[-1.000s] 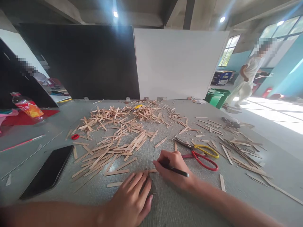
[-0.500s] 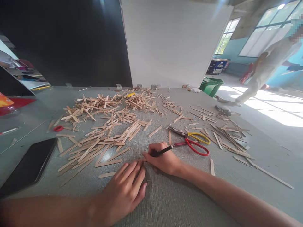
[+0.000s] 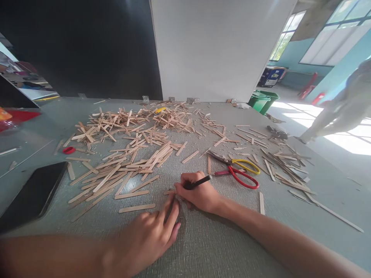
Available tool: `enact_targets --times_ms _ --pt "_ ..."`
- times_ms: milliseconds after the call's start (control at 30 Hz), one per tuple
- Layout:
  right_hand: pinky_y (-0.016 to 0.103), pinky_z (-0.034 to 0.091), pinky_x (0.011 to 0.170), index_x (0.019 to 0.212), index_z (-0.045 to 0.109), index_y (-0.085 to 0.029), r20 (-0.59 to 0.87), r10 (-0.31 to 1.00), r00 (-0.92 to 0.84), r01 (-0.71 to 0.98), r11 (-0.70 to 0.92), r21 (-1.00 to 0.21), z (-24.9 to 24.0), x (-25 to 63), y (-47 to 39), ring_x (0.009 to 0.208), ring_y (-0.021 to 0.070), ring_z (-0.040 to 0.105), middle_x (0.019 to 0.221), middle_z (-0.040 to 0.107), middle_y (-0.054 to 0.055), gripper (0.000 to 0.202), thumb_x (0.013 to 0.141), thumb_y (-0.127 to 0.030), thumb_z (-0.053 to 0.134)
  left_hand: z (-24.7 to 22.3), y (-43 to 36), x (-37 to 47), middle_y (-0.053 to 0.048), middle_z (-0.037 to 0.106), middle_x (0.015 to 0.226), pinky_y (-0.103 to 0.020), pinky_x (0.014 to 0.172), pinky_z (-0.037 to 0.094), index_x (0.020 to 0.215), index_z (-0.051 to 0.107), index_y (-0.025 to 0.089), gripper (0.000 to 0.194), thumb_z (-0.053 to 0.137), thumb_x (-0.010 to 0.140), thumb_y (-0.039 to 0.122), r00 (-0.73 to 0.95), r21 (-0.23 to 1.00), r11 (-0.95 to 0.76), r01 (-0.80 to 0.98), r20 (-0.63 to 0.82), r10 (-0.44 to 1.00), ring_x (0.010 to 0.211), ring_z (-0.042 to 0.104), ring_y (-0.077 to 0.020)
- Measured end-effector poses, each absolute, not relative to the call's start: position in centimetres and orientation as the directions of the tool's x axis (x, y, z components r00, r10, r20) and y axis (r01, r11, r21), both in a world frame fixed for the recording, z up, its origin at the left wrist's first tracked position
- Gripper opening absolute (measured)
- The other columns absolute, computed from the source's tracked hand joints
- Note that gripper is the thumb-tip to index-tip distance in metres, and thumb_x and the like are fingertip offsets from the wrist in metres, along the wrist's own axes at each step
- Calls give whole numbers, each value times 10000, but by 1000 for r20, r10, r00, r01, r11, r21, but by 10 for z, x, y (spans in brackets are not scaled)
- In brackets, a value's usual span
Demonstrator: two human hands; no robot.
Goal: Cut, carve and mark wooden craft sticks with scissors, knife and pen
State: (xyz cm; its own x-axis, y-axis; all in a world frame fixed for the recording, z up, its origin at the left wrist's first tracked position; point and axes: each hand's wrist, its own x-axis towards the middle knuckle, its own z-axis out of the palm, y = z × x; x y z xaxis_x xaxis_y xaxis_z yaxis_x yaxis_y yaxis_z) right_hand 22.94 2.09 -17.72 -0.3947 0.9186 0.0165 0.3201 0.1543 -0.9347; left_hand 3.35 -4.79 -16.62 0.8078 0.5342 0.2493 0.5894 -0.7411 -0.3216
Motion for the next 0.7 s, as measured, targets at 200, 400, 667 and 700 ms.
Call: enact_targets --times_ms 200,400,667,700 --pt "177 349 353 625 472 -240 35 923 -384 326 171 -930 -176 229 20 351 87 564 495 595 -49 360 951 -286 616 -166 -47 34 -366 716 1271 -316 416 629 1308 719 -57 523 751 902 272 806 -316 -741 592 238 542 546 776 -245" --pt "181 339 338 631 464 -248 31 925 -379 332 168 -928 -177 228 21 338 98 562 486 594 -48 358 954 -313 606 -168 -47 34 -367 727 1244 -319 405 625 1290 730 -59 532 777 881 278 806 -313 -743 591 258 532 502 754 -232" --pt "185 339 340 622 463 -248 31 927 -373 340 168 -925 -175 228 21 329 94 543 486 590 -45 370 952 -327 611 -169 -47 33 -350 719 1278 -293 441 629 1304 730 -32 500 718 927 295 800 -332 -728 600 247 547 495 740 -202" --pt "186 344 344 622 462 -248 30 928 -372 340 166 -926 -175 228 21 330 94 542 481 586 -46 369 951 -322 611 -170 -47 33 -351 717 1283 -293 445 629 1307 727 -34 494 705 935 292 802 -334 -729 597 245 545 502 743 -203"
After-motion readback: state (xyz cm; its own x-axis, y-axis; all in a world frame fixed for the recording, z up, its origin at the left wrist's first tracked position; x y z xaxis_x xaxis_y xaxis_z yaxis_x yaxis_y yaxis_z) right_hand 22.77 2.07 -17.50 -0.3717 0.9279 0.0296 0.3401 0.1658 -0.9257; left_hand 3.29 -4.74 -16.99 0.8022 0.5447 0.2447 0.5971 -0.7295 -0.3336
